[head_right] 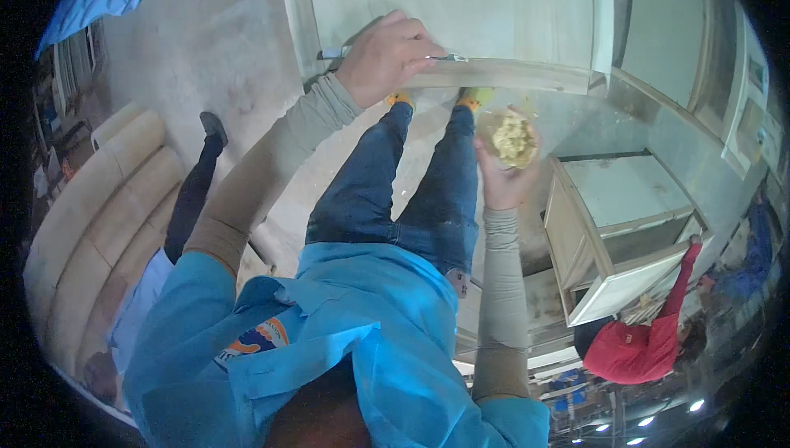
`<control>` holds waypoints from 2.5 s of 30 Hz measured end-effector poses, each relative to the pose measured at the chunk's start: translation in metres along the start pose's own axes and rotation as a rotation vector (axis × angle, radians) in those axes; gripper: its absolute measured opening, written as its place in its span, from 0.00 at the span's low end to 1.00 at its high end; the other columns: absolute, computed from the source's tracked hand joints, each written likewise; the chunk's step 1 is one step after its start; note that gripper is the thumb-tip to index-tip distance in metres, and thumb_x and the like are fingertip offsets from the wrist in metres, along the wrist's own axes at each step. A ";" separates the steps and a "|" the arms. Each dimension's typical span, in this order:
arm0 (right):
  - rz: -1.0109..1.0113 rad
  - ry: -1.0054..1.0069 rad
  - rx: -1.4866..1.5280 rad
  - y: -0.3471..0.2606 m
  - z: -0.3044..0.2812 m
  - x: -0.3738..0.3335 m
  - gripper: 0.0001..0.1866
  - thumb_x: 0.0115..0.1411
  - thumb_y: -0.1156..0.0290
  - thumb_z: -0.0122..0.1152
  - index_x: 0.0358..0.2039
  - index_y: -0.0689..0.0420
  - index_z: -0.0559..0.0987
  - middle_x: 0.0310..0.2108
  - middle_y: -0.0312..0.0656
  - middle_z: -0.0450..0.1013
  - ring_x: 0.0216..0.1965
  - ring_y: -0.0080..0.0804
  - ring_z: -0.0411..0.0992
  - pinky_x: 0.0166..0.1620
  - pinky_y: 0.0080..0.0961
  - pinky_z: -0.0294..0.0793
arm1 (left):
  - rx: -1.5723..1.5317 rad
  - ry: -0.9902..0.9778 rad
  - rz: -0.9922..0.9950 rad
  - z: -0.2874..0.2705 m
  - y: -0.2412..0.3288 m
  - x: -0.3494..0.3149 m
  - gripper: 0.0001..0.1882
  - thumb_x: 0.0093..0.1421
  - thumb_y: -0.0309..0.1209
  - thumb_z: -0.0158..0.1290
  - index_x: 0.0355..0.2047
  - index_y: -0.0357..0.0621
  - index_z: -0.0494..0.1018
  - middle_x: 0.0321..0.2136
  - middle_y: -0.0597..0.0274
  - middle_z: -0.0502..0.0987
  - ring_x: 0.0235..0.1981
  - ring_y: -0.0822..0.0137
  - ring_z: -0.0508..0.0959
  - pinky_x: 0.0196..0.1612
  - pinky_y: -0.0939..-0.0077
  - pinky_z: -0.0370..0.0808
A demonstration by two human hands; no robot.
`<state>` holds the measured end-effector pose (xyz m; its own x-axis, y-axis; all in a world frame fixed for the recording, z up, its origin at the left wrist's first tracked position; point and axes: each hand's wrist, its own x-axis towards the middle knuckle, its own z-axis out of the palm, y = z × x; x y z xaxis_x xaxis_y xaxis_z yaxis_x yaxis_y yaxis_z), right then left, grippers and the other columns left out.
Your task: The person uses a putty knife to apply a yellowish filler substance into the seams of a wooden furniture frame. They repeatedly scoop the filler from a small container held in the left hand and smooth it into the joints with the tool in the right hand.
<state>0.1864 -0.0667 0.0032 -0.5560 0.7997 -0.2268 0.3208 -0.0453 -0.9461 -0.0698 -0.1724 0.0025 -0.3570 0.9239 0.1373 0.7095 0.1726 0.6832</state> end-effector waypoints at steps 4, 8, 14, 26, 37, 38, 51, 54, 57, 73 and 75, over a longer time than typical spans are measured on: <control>-0.140 -0.093 -0.162 -0.009 0.017 -0.004 0.38 0.48 0.68 0.80 0.58 0.62 0.72 0.57 0.47 0.73 0.64 0.43 0.67 0.67 0.39 0.64 | 0.029 -0.025 -0.045 0.000 0.005 0.005 0.10 0.55 0.31 0.63 0.38 0.47 0.84 0.32 0.64 0.76 0.39 0.59 0.76 0.43 0.65 0.76; -0.209 -0.131 -0.276 -0.012 0.028 0.002 0.38 0.46 0.65 0.81 0.57 0.56 0.73 0.57 0.42 0.75 0.67 0.48 0.64 0.71 0.51 0.52 | 0.081 -0.075 -0.066 0.003 0.013 0.012 0.08 0.55 0.31 0.63 0.36 0.50 0.84 0.33 0.65 0.76 0.41 0.61 0.76 0.43 0.66 0.77; -0.272 -0.159 -0.341 -0.002 0.029 0.015 0.37 0.46 0.61 0.81 0.56 0.50 0.74 0.57 0.39 0.75 0.69 0.46 0.63 0.71 0.59 0.47 | 0.182 -0.120 -0.005 0.004 0.019 0.028 0.06 0.55 0.33 0.62 0.34 0.54 0.84 0.33 0.68 0.75 0.42 0.63 0.76 0.41 0.65 0.78; -0.291 -0.164 -0.304 0.004 0.032 0.016 0.37 0.46 0.57 0.81 0.57 0.50 0.75 0.57 0.40 0.75 0.68 0.43 0.64 0.71 0.57 0.49 | 0.372 -0.310 0.069 -0.021 0.018 0.037 0.04 0.58 0.34 0.58 0.30 0.52 0.81 0.32 0.68 0.74 0.41 0.62 0.74 0.40 0.65 0.78; -0.317 -0.184 -0.326 0.006 0.030 0.019 0.36 0.46 0.60 0.81 0.56 0.51 0.76 0.56 0.42 0.75 0.69 0.46 0.62 0.71 0.57 0.49 | 0.357 -0.407 -0.109 -0.055 0.004 0.008 0.04 0.58 0.33 0.58 0.29 0.49 0.81 0.32 0.66 0.74 0.43 0.60 0.75 0.44 0.62 0.78; -0.302 -0.193 -0.315 0.005 0.028 0.018 0.36 0.46 0.60 0.81 0.56 0.52 0.76 0.56 0.42 0.75 0.69 0.46 0.62 0.72 0.57 0.48 | 0.346 -0.404 -0.140 -0.057 0.005 0.007 0.04 0.58 0.32 0.58 0.29 0.49 0.81 0.32 0.66 0.74 0.43 0.60 0.75 0.44 0.62 0.78; -0.265 -0.174 -0.233 -0.010 0.033 0.008 0.36 0.46 0.72 0.80 0.56 0.60 0.73 0.49 0.46 0.74 0.51 0.38 0.75 0.55 0.30 0.74 | -0.032 -0.143 -0.102 -0.077 0.035 -0.033 0.08 0.60 0.26 0.58 0.39 0.40 0.82 0.34 0.57 0.77 0.37 0.56 0.76 0.41 0.66 0.75; -0.216 -0.182 -0.133 -0.006 0.040 0.005 0.36 0.47 0.73 0.79 0.57 0.60 0.72 0.49 0.45 0.72 0.52 0.38 0.74 0.56 0.32 0.73 | 0.065 -0.148 0.028 -0.083 0.056 -0.027 0.07 0.59 0.27 0.58 0.37 0.41 0.81 0.33 0.59 0.76 0.37 0.57 0.76 0.39 0.65 0.76; -0.187 -0.193 -0.081 -0.007 0.045 0.002 0.37 0.47 0.74 0.78 0.58 0.60 0.71 0.51 0.45 0.70 0.53 0.38 0.73 0.56 0.32 0.74 | 0.261 -0.206 0.059 -0.077 0.080 -0.021 0.05 0.56 0.28 0.57 0.33 0.43 0.78 0.32 0.61 0.74 0.37 0.58 0.77 0.38 0.64 0.77; -0.220 -0.167 -0.144 -0.009 0.034 -0.015 0.37 0.43 0.80 0.76 0.57 0.57 0.73 0.50 0.45 0.71 0.53 0.44 0.71 0.56 0.34 0.73 | 0.424 -0.320 0.114 -0.046 0.105 0.001 0.05 0.55 0.30 0.56 0.27 0.43 0.75 0.30 0.58 0.77 0.34 0.53 0.82 0.32 0.60 0.79; -0.203 -0.155 -0.147 -0.013 0.032 -0.020 0.37 0.42 0.81 0.75 0.56 0.57 0.73 0.50 0.45 0.71 0.53 0.44 0.71 0.57 0.35 0.73 | 0.423 -0.349 0.105 -0.041 0.107 0.001 0.05 0.54 0.30 0.57 0.28 0.42 0.75 0.31 0.57 0.78 0.34 0.52 0.82 0.32 0.59 0.79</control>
<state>0.1687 -0.1011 0.0127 -0.7273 0.6816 -0.0796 0.2920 0.2023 -0.9348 -0.0193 -0.1669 0.1055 -0.0997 0.9895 -0.1051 0.9381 0.1287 0.3216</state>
